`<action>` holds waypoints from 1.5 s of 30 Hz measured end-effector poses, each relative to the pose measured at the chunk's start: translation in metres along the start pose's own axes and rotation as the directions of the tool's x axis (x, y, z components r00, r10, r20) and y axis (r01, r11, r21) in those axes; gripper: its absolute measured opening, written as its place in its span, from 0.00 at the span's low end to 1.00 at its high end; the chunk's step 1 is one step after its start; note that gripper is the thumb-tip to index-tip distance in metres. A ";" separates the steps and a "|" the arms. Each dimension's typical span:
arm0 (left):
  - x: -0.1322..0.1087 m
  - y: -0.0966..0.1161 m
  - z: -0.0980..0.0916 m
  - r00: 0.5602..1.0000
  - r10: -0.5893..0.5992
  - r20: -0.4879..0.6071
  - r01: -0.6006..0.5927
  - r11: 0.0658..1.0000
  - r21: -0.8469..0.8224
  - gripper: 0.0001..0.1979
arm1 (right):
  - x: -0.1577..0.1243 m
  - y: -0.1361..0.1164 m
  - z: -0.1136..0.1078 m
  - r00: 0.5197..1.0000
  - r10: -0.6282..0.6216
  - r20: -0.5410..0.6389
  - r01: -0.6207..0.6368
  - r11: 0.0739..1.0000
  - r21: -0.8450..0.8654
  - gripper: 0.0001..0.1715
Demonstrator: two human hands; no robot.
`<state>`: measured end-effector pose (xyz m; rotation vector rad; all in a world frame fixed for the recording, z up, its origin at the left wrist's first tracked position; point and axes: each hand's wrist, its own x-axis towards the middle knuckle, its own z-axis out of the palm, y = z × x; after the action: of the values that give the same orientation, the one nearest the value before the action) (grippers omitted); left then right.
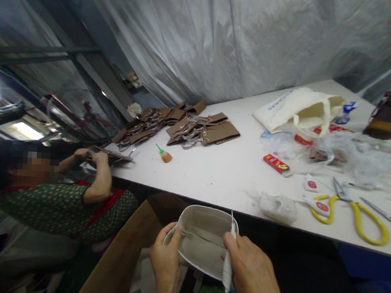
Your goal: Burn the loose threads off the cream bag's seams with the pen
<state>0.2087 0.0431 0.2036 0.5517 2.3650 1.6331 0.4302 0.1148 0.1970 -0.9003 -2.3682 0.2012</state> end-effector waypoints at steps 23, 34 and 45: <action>-0.011 0.002 -0.042 0.994 0.076 -0.081 -0.085 0.989 -0.118 0.20 | -0.015 -0.003 -0.005 0.979 0.200 0.025 -0.175 0.783 0.597 0.13; 0.001 0.148 -0.040 0.193 0.235 0.953 -0.616 0.785 -0.069 0.36 | 0.002 -0.021 -0.043 0.999 -0.038 -0.010 0.033 0.678 0.734 0.17; 0.018 0.143 0.047 -0.153 0.158 0.976 -0.420 0.884 -0.208 0.24 | 0.013 0.007 -0.045 0.908 0.419 -0.025 -0.244 0.575 0.781 0.07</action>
<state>0.2368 0.1355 0.3205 1.7157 1.0788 0.4169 0.4524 0.1250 0.2374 -0.8513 -1.6047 1.1257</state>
